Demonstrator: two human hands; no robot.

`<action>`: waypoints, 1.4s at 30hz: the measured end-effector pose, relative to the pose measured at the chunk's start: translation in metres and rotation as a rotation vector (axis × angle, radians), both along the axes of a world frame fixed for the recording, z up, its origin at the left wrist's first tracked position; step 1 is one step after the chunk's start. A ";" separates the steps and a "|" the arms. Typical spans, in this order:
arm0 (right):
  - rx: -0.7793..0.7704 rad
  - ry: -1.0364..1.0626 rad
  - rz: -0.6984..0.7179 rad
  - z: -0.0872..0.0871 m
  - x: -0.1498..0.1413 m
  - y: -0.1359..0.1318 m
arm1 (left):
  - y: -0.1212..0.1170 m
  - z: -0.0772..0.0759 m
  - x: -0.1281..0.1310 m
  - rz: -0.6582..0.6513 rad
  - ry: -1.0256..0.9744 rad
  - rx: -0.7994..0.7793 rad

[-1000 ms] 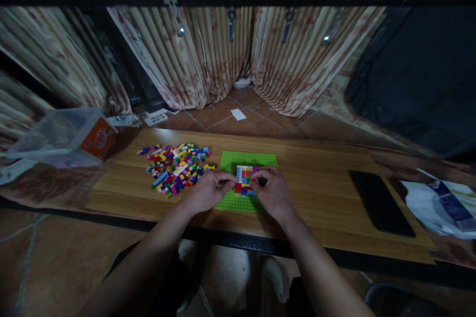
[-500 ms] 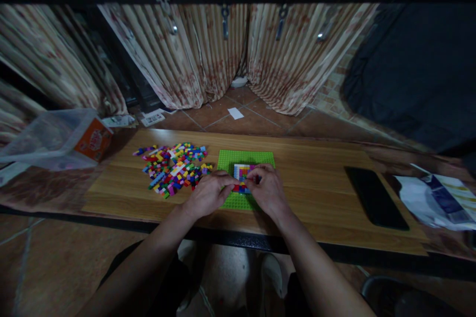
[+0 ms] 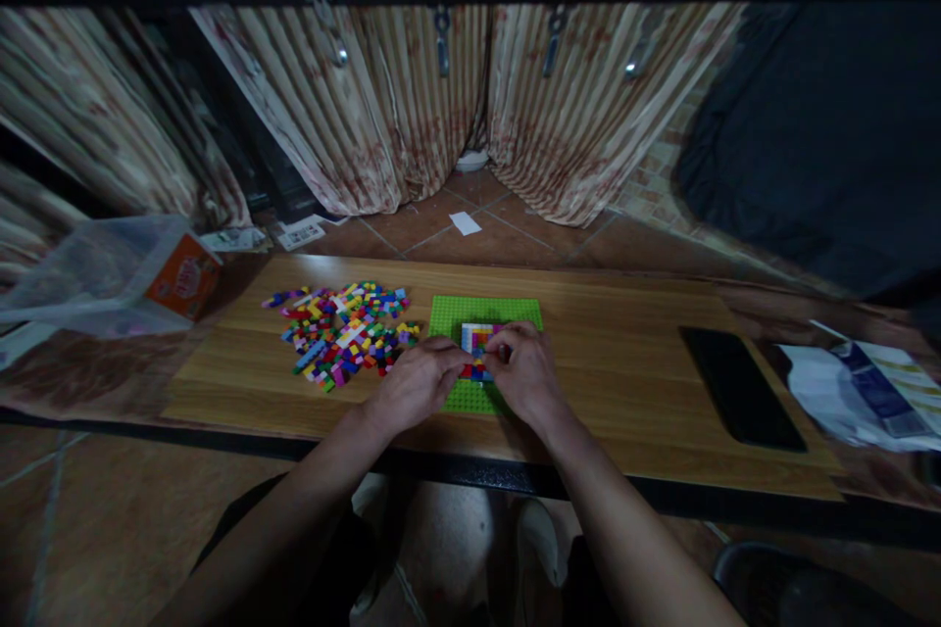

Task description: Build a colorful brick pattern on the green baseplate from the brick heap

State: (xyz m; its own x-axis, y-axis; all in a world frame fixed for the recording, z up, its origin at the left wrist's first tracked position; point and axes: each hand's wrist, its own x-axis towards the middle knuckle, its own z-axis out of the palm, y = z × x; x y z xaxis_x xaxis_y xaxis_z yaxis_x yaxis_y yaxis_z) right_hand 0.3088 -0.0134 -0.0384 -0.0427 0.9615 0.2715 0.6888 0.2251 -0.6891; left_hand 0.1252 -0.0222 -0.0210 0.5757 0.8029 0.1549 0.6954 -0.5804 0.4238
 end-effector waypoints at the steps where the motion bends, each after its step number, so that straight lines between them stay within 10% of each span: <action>1: -0.007 -0.008 -0.004 0.000 0.000 0.000 | -0.001 0.001 0.001 0.001 0.027 0.012; 16: 0.018 -0.042 0.012 -0.006 0.003 0.003 | -0.012 0.003 0.000 0.093 0.086 0.030; 24: 0.009 -0.077 0.030 -0.006 0.004 0.001 | 0.022 -0.002 -0.044 0.440 0.147 0.051; 37: 0.023 -0.106 0.056 -0.002 0.004 -0.001 | 0.037 -0.010 -0.032 0.528 0.251 0.086; 42: 0.011 -0.035 0.037 0.004 0.005 0.000 | 0.027 -0.001 -0.026 0.380 0.075 0.090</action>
